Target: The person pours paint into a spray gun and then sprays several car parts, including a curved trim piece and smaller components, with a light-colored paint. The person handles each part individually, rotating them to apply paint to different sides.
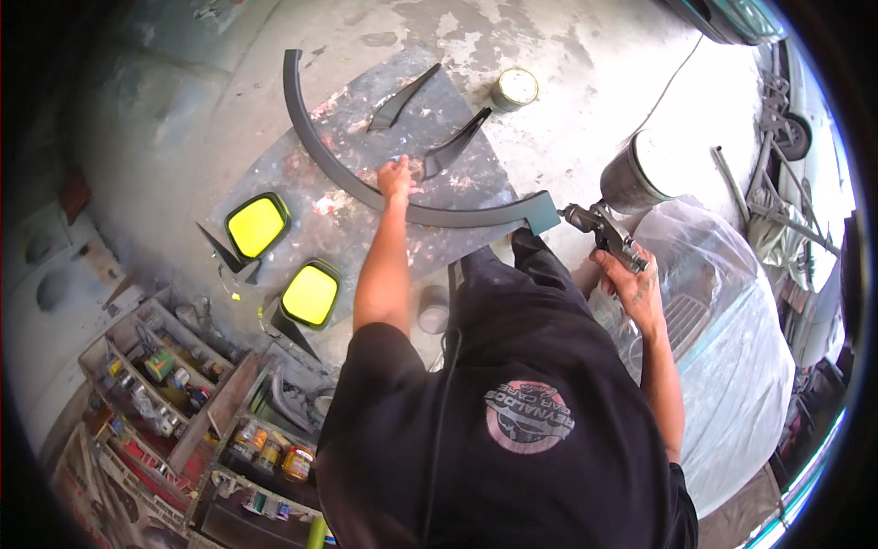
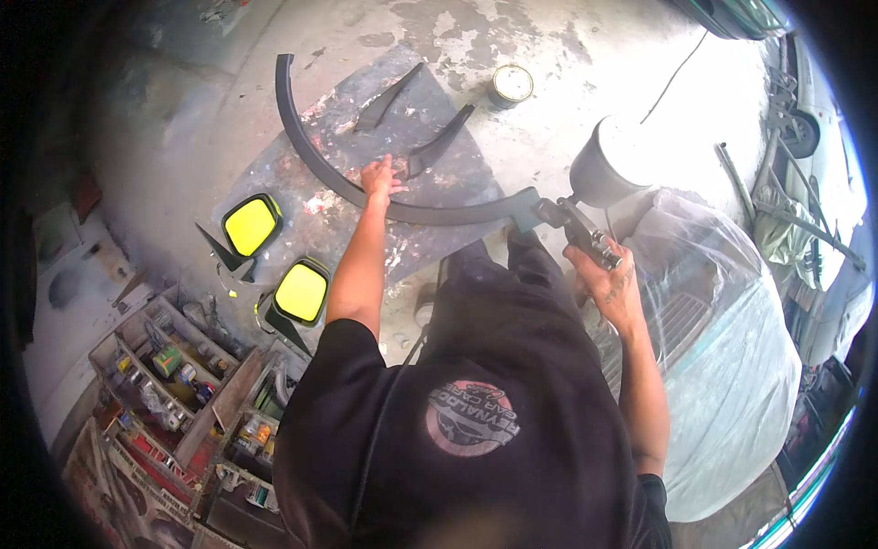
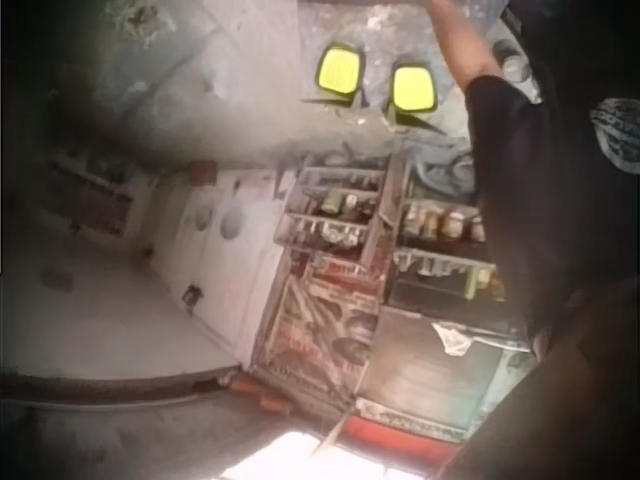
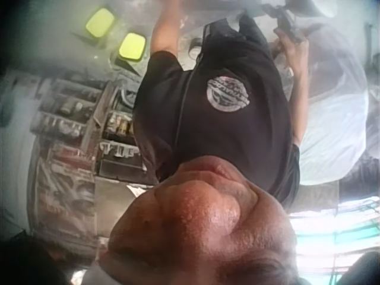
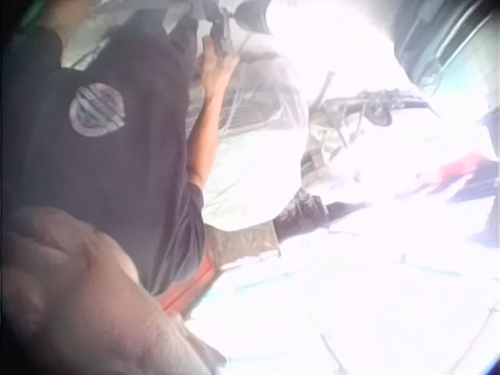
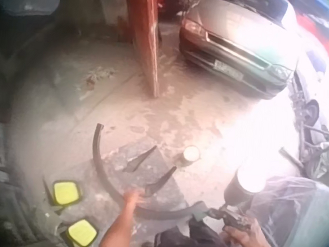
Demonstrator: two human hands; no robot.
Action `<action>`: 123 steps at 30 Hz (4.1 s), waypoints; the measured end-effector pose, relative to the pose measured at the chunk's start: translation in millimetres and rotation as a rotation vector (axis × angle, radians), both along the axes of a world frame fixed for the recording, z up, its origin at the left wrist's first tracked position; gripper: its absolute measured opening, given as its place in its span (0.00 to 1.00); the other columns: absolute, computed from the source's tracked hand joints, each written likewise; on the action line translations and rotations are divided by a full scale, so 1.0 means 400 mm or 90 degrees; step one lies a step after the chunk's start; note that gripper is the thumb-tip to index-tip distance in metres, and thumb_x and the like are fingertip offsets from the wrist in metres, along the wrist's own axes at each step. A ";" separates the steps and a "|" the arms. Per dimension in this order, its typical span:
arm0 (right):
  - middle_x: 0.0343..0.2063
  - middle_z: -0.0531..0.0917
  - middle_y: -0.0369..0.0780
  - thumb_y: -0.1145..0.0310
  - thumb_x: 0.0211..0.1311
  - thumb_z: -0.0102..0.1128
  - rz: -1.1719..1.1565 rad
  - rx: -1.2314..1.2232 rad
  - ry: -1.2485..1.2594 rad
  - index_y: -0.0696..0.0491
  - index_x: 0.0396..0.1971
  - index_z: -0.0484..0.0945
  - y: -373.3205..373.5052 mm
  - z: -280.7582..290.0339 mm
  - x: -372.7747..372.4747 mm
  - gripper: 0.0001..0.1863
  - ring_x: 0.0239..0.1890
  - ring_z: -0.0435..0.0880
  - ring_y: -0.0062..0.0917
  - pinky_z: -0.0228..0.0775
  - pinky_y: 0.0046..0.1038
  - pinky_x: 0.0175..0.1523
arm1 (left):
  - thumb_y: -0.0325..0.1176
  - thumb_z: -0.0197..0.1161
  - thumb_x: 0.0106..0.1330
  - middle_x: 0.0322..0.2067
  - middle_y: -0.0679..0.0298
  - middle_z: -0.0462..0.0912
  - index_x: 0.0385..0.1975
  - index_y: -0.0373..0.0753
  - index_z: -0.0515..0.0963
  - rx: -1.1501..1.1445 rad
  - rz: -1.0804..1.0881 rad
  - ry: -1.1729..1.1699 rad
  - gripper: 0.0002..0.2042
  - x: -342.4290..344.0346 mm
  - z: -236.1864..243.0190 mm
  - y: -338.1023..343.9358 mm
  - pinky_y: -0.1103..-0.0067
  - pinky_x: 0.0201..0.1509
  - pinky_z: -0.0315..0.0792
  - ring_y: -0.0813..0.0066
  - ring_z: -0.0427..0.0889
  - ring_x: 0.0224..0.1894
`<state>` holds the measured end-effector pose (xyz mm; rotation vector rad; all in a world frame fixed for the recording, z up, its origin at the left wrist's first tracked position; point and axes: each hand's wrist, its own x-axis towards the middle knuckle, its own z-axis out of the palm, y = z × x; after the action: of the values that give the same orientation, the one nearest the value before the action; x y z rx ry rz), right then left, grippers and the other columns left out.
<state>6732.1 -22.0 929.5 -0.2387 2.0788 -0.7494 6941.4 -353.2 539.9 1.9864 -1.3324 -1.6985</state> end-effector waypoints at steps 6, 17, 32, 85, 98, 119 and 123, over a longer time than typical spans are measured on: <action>0.20 0.78 0.36 0.63 0.64 0.67 -0.017 -0.012 0.045 0.58 0.38 0.83 0.010 0.003 0.021 0.13 0.20 0.77 0.20 0.69 0.28 0.30 | 0.48 0.70 0.66 0.28 0.47 0.85 0.40 0.29 0.80 -0.502 0.017 -0.262 0.23 0.039 -0.159 -0.204 0.72 0.18 0.78 0.63 0.85 0.19; 0.20 0.78 0.33 0.62 0.67 0.66 -0.144 -0.068 0.111 0.58 0.37 0.83 0.100 -0.016 0.042 0.12 0.20 0.74 0.18 0.66 0.26 0.29 | 0.19 0.70 0.60 0.28 0.54 0.80 0.40 0.27 0.78 0.065 0.162 0.211 0.10 -0.050 -0.056 -0.318 0.63 0.31 0.88 0.65 0.82 0.24; 0.14 0.77 0.36 0.60 0.69 0.62 -0.133 -0.228 0.185 0.59 0.34 0.84 0.269 -0.094 -0.215 0.15 0.16 0.76 0.18 0.66 0.24 0.24 | 0.19 0.69 0.64 0.38 0.54 0.81 0.45 0.32 0.71 -0.112 0.241 0.392 0.14 0.026 0.262 0.006 0.58 0.43 0.88 0.57 0.86 0.37; 0.17 0.77 0.34 0.60 0.67 0.66 -0.043 -0.329 0.005 0.60 0.34 0.81 0.551 -0.013 -0.704 0.16 0.17 0.75 0.18 0.67 0.27 0.26 | 0.22 0.69 0.63 0.27 0.62 0.84 0.40 0.26 0.84 -0.395 -0.290 0.172 0.08 -0.816 0.615 0.665 0.80 0.31 0.79 0.79 0.82 0.26; 0.15 0.76 0.35 0.60 0.66 0.66 -0.099 -0.333 0.009 0.61 0.35 0.81 0.568 0.010 -0.705 0.16 0.16 0.74 0.17 0.66 0.26 0.25 | 0.21 0.69 0.61 0.32 0.64 0.83 0.38 0.29 0.86 -0.418 -0.307 0.174 0.07 -0.798 0.599 0.658 0.80 0.32 0.75 0.78 0.82 0.28; 0.15 0.77 0.35 0.59 0.65 0.66 -0.047 -0.327 -0.026 0.59 0.34 0.82 0.560 0.016 -0.708 0.16 0.16 0.75 0.18 0.65 0.26 0.24 | 0.21 0.71 0.56 0.38 0.56 0.87 0.36 0.38 0.87 -0.868 -0.558 0.026 0.08 -0.787 0.657 0.599 0.68 0.45 0.79 0.55 0.86 0.39; 0.19 0.80 0.37 0.59 0.65 0.66 -0.075 -0.309 0.048 0.61 0.34 0.81 0.558 -0.027 -0.733 0.16 0.17 0.76 0.17 0.66 0.25 0.24 | 0.21 0.71 0.56 0.39 0.57 0.87 0.35 0.39 0.87 -0.906 -0.561 0.014 0.08 -0.784 0.663 0.585 0.68 0.47 0.79 0.56 0.86 0.41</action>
<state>6439.0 201.2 918.6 -0.4176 1.9654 -1.3317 6627.7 -119.3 805.0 0.5472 -2.4961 -0.3981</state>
